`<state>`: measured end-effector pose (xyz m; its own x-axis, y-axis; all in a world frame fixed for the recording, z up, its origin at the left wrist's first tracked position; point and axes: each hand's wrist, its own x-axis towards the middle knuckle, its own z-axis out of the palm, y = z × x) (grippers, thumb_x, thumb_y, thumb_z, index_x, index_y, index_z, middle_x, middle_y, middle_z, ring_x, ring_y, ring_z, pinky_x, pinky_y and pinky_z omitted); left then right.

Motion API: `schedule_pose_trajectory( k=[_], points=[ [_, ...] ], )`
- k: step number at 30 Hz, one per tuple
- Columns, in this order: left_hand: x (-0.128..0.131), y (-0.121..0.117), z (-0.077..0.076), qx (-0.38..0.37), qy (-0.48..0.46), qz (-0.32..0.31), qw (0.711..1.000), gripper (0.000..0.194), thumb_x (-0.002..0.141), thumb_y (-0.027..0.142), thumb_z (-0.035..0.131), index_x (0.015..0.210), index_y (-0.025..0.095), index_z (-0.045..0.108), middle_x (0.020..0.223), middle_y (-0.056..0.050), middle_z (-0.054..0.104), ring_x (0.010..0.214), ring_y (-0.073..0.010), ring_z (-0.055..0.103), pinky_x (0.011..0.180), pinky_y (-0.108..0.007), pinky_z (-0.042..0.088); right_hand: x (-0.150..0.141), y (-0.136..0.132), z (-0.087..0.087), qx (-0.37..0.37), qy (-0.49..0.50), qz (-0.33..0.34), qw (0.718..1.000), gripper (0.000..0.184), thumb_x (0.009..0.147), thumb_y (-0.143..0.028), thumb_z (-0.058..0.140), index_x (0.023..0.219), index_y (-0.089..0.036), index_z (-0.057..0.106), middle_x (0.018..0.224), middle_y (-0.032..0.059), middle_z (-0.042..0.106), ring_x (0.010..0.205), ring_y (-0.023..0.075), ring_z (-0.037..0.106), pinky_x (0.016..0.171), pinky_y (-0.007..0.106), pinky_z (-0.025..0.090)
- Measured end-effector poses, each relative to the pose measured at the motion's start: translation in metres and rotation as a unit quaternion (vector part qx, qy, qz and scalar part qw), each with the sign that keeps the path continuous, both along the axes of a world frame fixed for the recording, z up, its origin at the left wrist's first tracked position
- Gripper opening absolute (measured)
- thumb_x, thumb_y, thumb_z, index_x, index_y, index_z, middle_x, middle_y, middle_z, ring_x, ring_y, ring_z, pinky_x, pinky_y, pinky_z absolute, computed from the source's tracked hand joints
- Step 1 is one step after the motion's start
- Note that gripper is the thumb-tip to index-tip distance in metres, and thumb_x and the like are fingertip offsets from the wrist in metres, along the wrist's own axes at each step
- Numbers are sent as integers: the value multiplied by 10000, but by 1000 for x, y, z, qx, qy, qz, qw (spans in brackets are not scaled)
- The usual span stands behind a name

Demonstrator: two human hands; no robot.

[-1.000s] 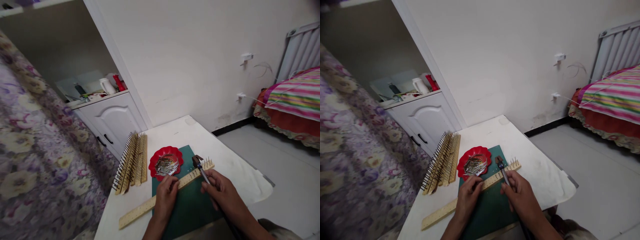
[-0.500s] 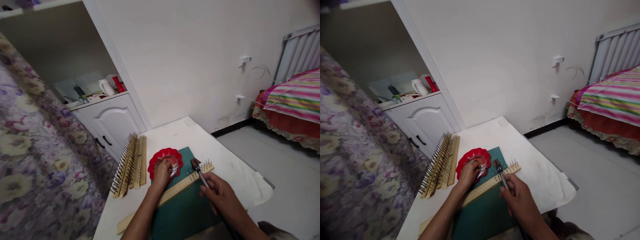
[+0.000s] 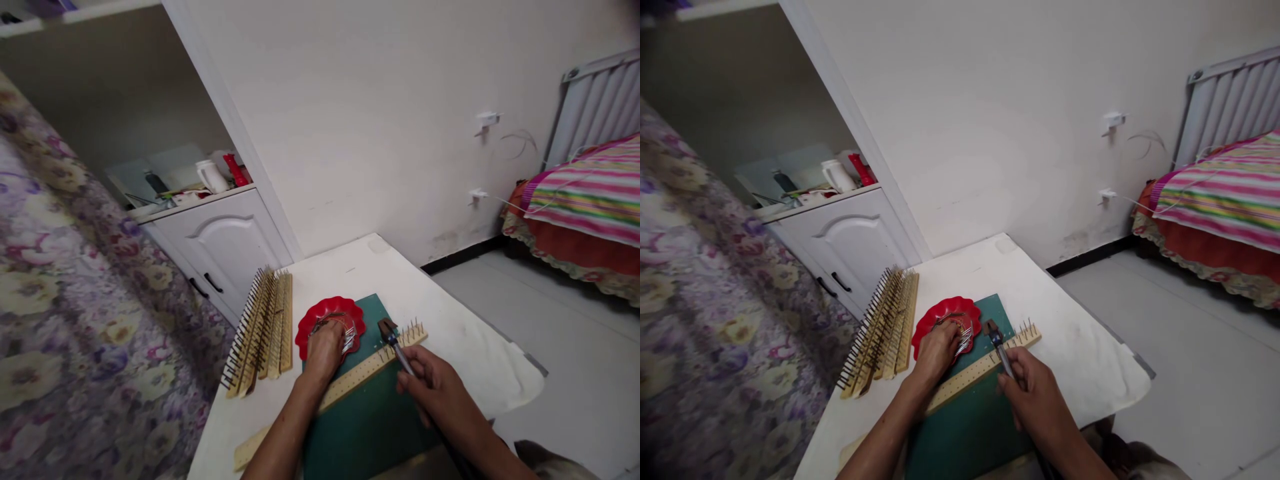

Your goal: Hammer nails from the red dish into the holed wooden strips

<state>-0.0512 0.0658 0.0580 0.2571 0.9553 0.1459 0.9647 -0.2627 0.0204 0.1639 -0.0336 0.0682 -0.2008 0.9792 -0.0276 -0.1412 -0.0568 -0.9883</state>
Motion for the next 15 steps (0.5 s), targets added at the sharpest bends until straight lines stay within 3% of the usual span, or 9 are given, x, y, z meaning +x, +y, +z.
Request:
schedule_pose_trajectory(
  k=[6,9,11,15],
  points=[
    [13,-42,9,38,-105,-76,991,174,896,238,367,892,211,540,856,-43,601,789,-172,570,661,-252,381,-8,5,-5,-8,0,-24,1000,219,760,-275,561,957,-195,511,663,-47,576,414,79,446,299,164,339],
    [26,-75,7,-9,-177,-126,976,148,893,231,384,877,217,530,818,-26,592,725,-147,561,622,-232,377,-10,4,-3,29,-16,-48,998,197,739,-202,583,932,-196,543,693,-27,598,612,141,577,466,204,457],
    [34,-93,4,-34,-208,-157,965,122,883,215,410,853,218,528,817,-21,592,717,-139,552,622,-228,373,-10,4,-3,43,-24,-55,997,183,736,-175,582,916,-197,554,683,-30,598,673,152,596,532,213,472],
    [41,-109,-1,-44,-246,-178,952,105,867,176,427,827,208,518,810,-26,581,732,-137,540,628,-226,370,-10,2,-6,0,-5,-27,1000,222,704,-195,587,919,-196,532,622,-59,537,518,124,520,320,158,331]
  ],
)
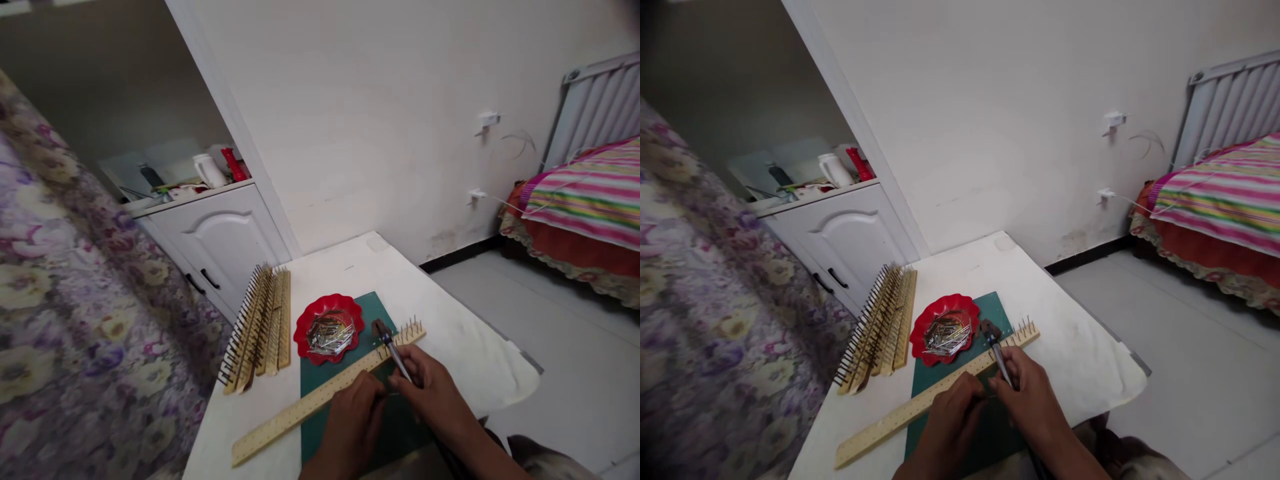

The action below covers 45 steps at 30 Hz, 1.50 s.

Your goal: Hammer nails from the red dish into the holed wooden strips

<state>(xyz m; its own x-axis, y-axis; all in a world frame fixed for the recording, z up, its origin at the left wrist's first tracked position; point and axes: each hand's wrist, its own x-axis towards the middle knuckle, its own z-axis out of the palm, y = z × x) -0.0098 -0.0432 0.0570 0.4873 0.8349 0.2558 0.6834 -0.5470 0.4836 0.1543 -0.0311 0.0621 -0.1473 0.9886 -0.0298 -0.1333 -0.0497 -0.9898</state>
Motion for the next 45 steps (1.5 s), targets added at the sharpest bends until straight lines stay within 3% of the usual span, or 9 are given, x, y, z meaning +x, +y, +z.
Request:
schedule_pose_trajectory(
  k=[9,15,17,21,26,29,32,40,45],
  points=[
    [3,3,4,-15,-46,11,999,130,886,214,427,821,203,538,821,-27,556,750,-133,517,650,-235,367,3,0,2,-8,24,27,999,214,691,-193,597,888,-194,513,623,-64,521,465,85,455,287,131,312],
    [9,5,12,-69,-179,63,979,115,807,243,554,711,182,570,705,-3,527,656,-120,488,592,-219,358,4,-1,0,-16,58,33,998,236,710,-193,600,923,-193,497,667,-71,539,397,39,402,284,125,322],
    [11,6,9,-133,-274,93,948,104,760,265,608,717,176,577,661,15,521,595,-105,482,546,-206,359,5,0,-1,-15,74,28,997,236,712,-203,608,917,-186,492,664,-74,547,364,18,376,284,120,312],
    [18,9,-4,-253,-450,119,848,172,699,298,667,761,161,585,562,39,544,505,-89,500,510,-195,375,6,2,-3,-12,84,18,996,229,722,-211,612,910,-181,485,649,-82,544,341,8,381,286,119,317],
    [31,5,-15,-299,-560,139,759,197,638,279,709,737,142,608,549,19,579,507,-87,509,521,-198,375,4,1,-3,-11,84,14,996,225,728,-206,609,909,-179,478,632,-83,552,332,9,390,290,121,314],
    [36,3,-19,-313,-583,157,733,221,618,301,719,735,144,616,576,14,576,519,-90,514,525,-203,382,3,1,-3,-8,80,11,997,237,721,-219,614,911,-175,479,610,-84,552,329,16,394,289,125,307],
    [30,7,-21,-292,-565,163,755,233,650,337,697,763,147,623,589,9,581,541,-103,526,547,-215,398,3,1,-2,-9,64,0,998,241,720,-245,615,916,-184,489,625,-77,558,336,26,395,286,136,308],
    [-5,43,-22,-63,-289,201,934,203,796,346,541,748,169,626,745,-14,606,731,-162,554,671,-249,422,10,0,5,3,21,-34,999,233,773,-355,570,930,-196,504,683,-57,587,322,26,388,313,163,308],
    [1,51,-26,-1,-201,174,964,178,831,272,487,746,179,614,776,-25,607,763,-169,553,707,-267,420,9,-1,4,-10,12,-22,1000,222,779,-337,558,937,-194,496,670,-55,581,335,32,394,305,158,315]
  ],
)
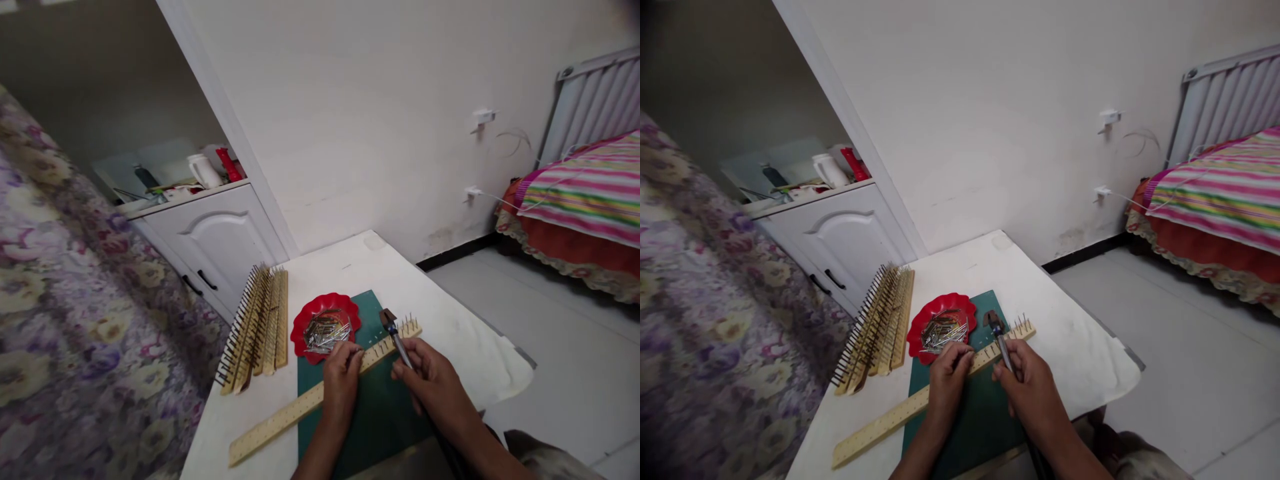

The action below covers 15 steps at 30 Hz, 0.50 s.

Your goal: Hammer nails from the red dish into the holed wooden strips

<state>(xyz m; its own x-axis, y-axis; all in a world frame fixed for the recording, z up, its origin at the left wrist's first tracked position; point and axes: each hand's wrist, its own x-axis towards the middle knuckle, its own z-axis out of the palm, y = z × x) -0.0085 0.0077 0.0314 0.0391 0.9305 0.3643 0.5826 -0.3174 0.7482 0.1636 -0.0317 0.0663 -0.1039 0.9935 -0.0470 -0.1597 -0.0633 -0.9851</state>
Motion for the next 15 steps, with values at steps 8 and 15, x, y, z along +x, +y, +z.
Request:
schedule_pose_trajectory(
  k=[8,15],
  points=[
    [3,4,-3,14,50,-8,999,149,836,236,479,766,188,602,796,-20,601,783,-166,558,714,-268,414,-1,1,-1,0,-2,-7,1000,223,755,-332,576,912,-190,505,642,-56,588,332,38,403,293,157,327],
    [5,6,-7,12,88,2,996,140,826,208,482,753,186,600,784,-11,598,776,-153,557,700,-251,401,0,0,-3,7,4,0,1000,196,772,-299,560,927,-193,505,638,-63,581,327,30,400,293,143,307]
  ],
)
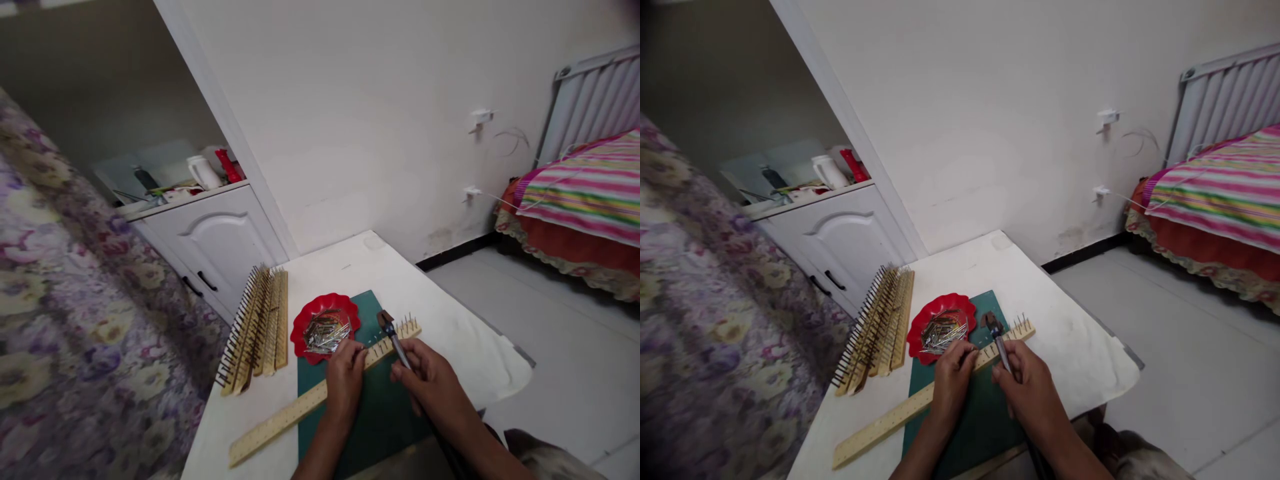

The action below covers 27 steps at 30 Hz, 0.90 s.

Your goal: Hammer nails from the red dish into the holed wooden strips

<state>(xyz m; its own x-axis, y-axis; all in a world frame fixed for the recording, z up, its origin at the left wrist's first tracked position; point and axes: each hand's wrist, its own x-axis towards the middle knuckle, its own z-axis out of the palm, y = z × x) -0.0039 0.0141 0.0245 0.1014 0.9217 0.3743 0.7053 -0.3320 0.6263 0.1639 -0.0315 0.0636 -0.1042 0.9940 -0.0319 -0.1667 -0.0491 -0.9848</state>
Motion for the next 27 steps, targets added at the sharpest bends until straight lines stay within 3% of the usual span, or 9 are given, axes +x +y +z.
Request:
schedule_pose_trajectory(
  k=[10,27],
  points=[
    [-1,6,-8,-8,15,16,1000,141,810,213,491,713,181,589,740,2,571,704,-134,533,632,-226,371,-10,-3,-1,-5,-3,99,995,136,798,-238,515,922,-183,507,648,-58,602,285,11,377,282,134,280],
    [-2,8,-14,-15,30,37,999,151,772,141,461,693,164,587,726,-22,590,687,-147,546,612,-238,365,-21,-2,-3,10,-74,98,992,114,795,-200,477,905,-196,506,641,-58,596,315,32,401,295,141,307]
  ],
)
